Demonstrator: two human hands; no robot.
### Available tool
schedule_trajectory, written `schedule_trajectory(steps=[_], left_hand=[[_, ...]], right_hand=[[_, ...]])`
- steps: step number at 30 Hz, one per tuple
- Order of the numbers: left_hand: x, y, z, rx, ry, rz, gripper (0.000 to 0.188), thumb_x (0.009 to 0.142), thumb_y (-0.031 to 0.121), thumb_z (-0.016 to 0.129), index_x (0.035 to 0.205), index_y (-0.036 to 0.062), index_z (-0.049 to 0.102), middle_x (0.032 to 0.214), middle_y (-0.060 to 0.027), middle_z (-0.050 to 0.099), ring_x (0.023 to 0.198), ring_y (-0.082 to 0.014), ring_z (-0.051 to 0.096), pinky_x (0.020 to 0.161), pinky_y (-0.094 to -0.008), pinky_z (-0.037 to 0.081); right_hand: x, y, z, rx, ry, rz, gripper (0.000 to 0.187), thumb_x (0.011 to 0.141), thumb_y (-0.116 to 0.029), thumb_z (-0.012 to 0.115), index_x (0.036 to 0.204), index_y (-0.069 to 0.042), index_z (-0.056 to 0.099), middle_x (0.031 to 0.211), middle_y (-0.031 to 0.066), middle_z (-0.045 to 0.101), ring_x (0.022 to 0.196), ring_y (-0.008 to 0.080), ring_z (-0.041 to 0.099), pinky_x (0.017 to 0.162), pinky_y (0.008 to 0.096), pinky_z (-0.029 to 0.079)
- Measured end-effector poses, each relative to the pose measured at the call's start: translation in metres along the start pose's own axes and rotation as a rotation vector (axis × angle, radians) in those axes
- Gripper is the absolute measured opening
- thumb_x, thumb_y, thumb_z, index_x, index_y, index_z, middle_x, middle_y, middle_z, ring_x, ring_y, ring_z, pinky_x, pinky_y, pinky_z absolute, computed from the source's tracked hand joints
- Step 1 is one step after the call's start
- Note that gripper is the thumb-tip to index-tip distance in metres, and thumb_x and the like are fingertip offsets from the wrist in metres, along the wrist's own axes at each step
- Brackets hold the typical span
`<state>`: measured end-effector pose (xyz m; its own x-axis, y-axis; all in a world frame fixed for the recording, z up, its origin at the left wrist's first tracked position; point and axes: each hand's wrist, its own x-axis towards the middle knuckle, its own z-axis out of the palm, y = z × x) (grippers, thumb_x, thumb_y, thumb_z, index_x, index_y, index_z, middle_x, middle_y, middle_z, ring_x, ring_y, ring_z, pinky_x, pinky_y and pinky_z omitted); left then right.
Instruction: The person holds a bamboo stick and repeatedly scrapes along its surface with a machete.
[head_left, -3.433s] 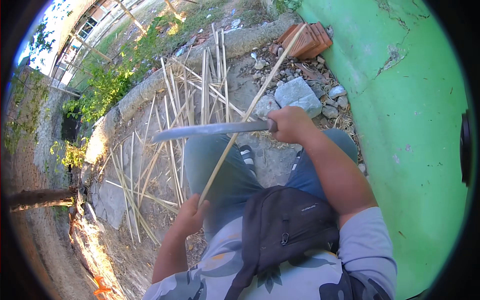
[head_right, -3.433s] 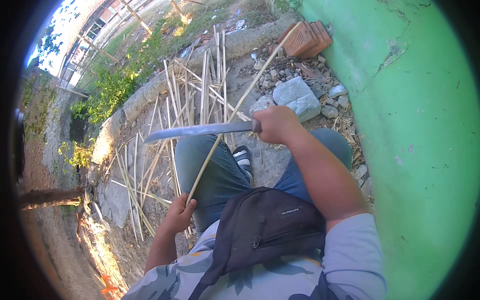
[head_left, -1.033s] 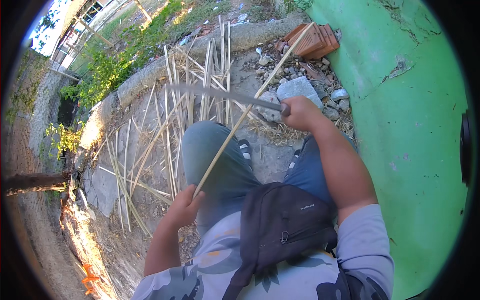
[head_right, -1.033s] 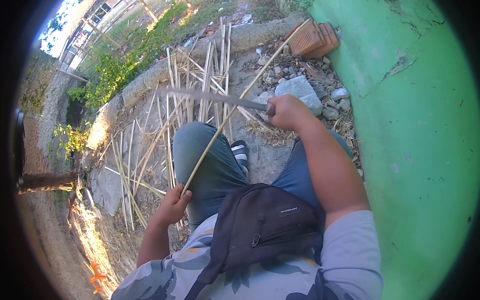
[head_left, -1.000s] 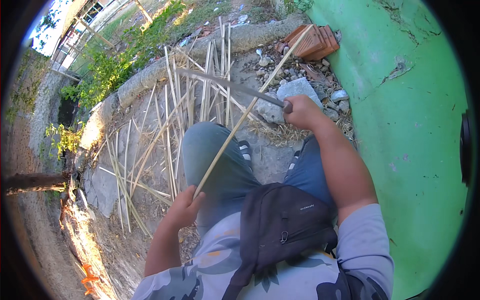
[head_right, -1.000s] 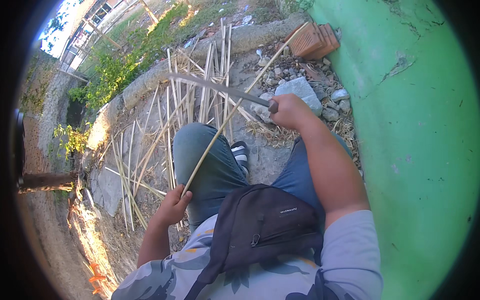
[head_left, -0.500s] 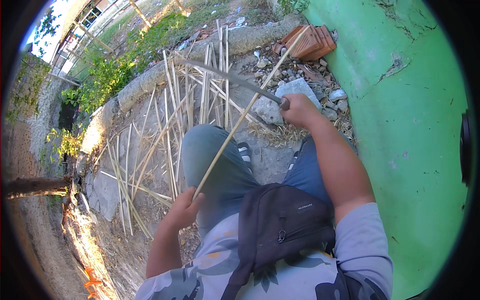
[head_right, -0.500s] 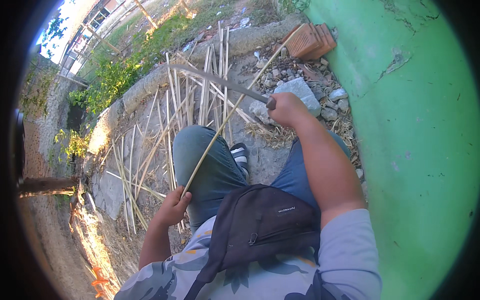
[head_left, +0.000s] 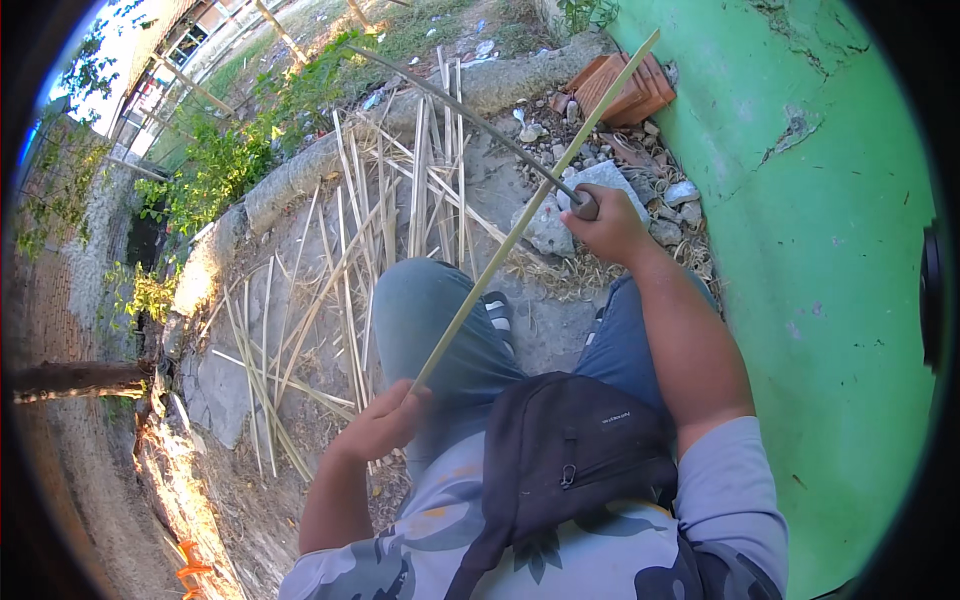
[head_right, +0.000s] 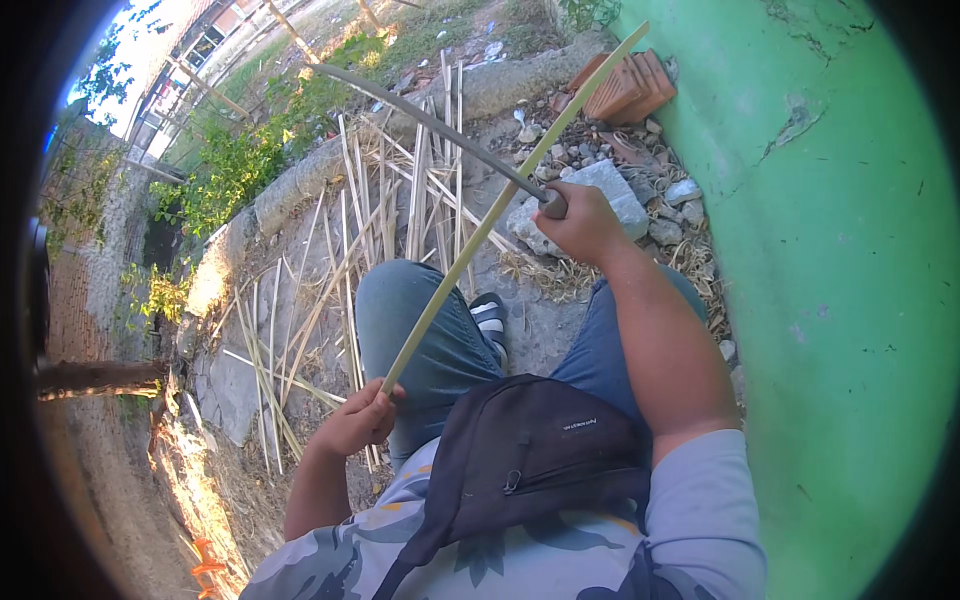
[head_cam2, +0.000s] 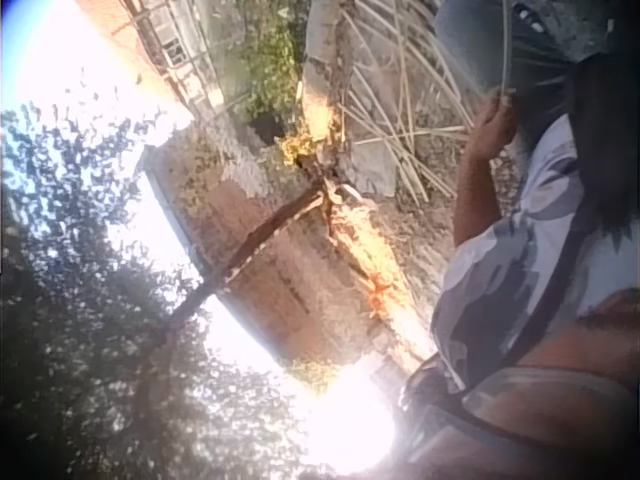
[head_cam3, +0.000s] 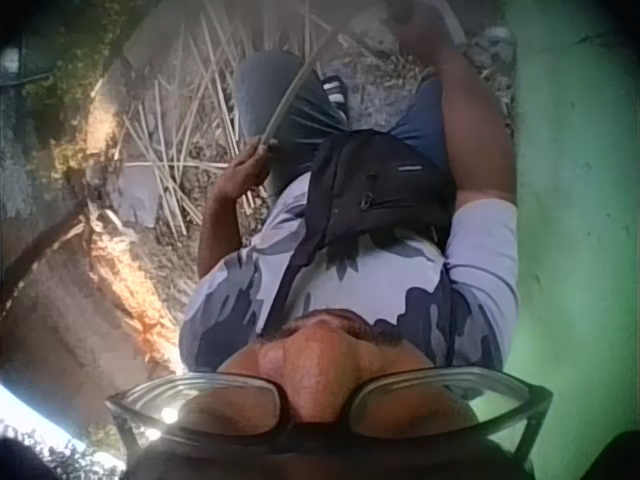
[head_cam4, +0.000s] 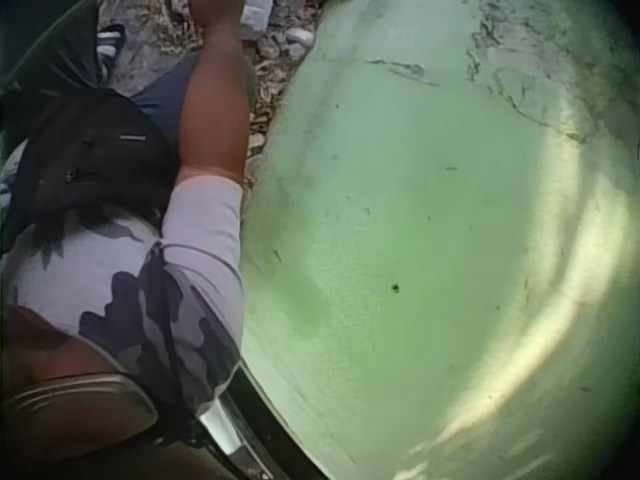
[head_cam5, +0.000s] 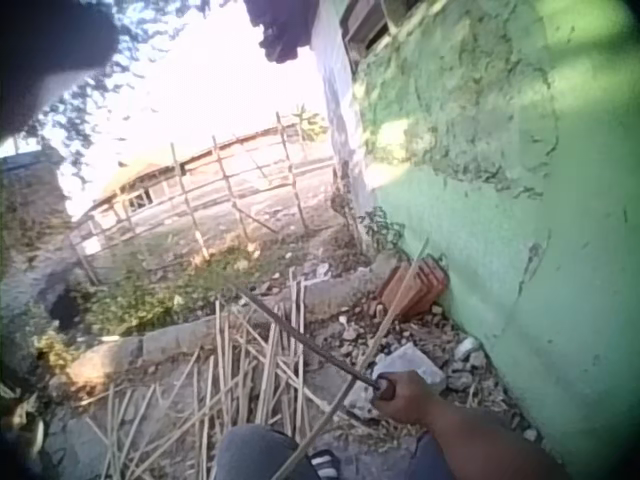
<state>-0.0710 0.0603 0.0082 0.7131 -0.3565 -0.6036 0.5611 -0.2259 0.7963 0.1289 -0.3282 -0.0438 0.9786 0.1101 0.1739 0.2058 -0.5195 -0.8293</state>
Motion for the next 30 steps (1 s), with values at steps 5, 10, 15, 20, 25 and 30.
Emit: schedule_trajectory(steps=[5, 10, 15, 20, 25, 30], left_hand=[[-0.001, 0.004, -0.001, -0.055, -0.071, -0.015, 0.036, 0.112, 0.040, 0.041, 0.128, 0.0090, 0.050, 0.066, 0.0029, 0.039, 0.050, -0.0076, 0.032, 0.046, -0.0246, 0.028], [0.000, 0.000, -0.004, -0.350, -0.102, -0.052, 0.032, 0.111, 0.034, 0.047, 0.127, 0.0076, 0.053, 0.080, 0.0047, 0.050, 0.057, -0.0052, 0.043, 0.050, -0.0228, 0.037], [0.005, 0.013, 0.003, -0.119, 0.050, -0.039, 0.030, 0.110, 0.030, 0.048, 0.123, 0.0051, 0.057, 0.083, 0.0020, 0.056, 0.059, -0.0066, 0.051, 0.051, -0.0247, 0.044], [0.006, 0.018, 0.002, 0.041, 0.133, 0.057, 0.031, 0.107, 0.033, 0.056, 0.120, 0.0055, 0.059, 0.084, 0.0002, 0.059, 0.066, -0.0098, 0.058, 0.055, -0.0271, 0.049], [0.013, 0.034, 0.010, 0.023, 0.262, 0.265, 0.029, 0.106, 0.032, 0.058, 0.118, 0.0054, 0.057, 0.080, -0.0015, 0.058, 0.064, -0.0089, 0.057, 0.056, -0.0262, 0.048], [0.022, 0.016, 0.008, -0.090, 0.393, 0.240, 0.024, 0.101, 0.027, 0.065, 0.108, 0.0057, 0.058, 0.076, -0.0013, 0.059, 0.065, -0.0118, 0.058, 0.059, -0.0298, 0.048]], right_hand=[[0.001, 0.001, -0.008, -0.023, 0.032, -0.006, 0.035, 0.082, -0.023, 0.078, 0.102, 0.005, 0.071, 0.070, 0.0153, 0.068, 0.065, 0.0280, 0.069, 0.065, 0.0391, 0.052], [0.001, 0.010, -0.005, 0.006, 0.118, -0.065, 0.035, 0.082, -0.024, 0.078, 0.101, 0.005, 0.070, 0.068, 0.0149, 0.067, 0.063, 0.0289, 0.068, 0.064, 0.0403, 0.051], [-0.001, 0.001, -0.004, -0.025, 0.020, -0.052, 0.026, 0.082, -0.023, 0.078, 0.091, 0.000, 0.070, 0.070, 0.0172, 0.066, 0.065, 0.0342, 0.067, 0.063, 0.0415, 0.051], [-0.004, -0.005, -0.001, 0.002, 0.033, -0.151, 0.021, 0.082, -0.021, 0.077, 0.088, -0.002, 0.069, 0.070, 0.0175, 0.066, 0.065, 0.0364, 0.067, 0.061, 0.0411, 0.051], [-0.006, -0.012, -0.005, -0.020, 0.072, -0.154, 0.022, 0.082, -0.021, 0.078, 0.090, -0.002, 0.069, 0.072, 0.0175, 0.067, 0.066, 0.0361, 0.068, 0.061, 0.0406, 0.051], [-0.008, -0.013, -0.003, -0.021, 0.047, -0.158, 0.022, 0.082, -0.023, 0.078, 0.092, -0.004, 0.070, 0.073, 0.0176, 0.068, 0.069, 0.0381, 0.068, 0.062, 0.0414, 0.052]])
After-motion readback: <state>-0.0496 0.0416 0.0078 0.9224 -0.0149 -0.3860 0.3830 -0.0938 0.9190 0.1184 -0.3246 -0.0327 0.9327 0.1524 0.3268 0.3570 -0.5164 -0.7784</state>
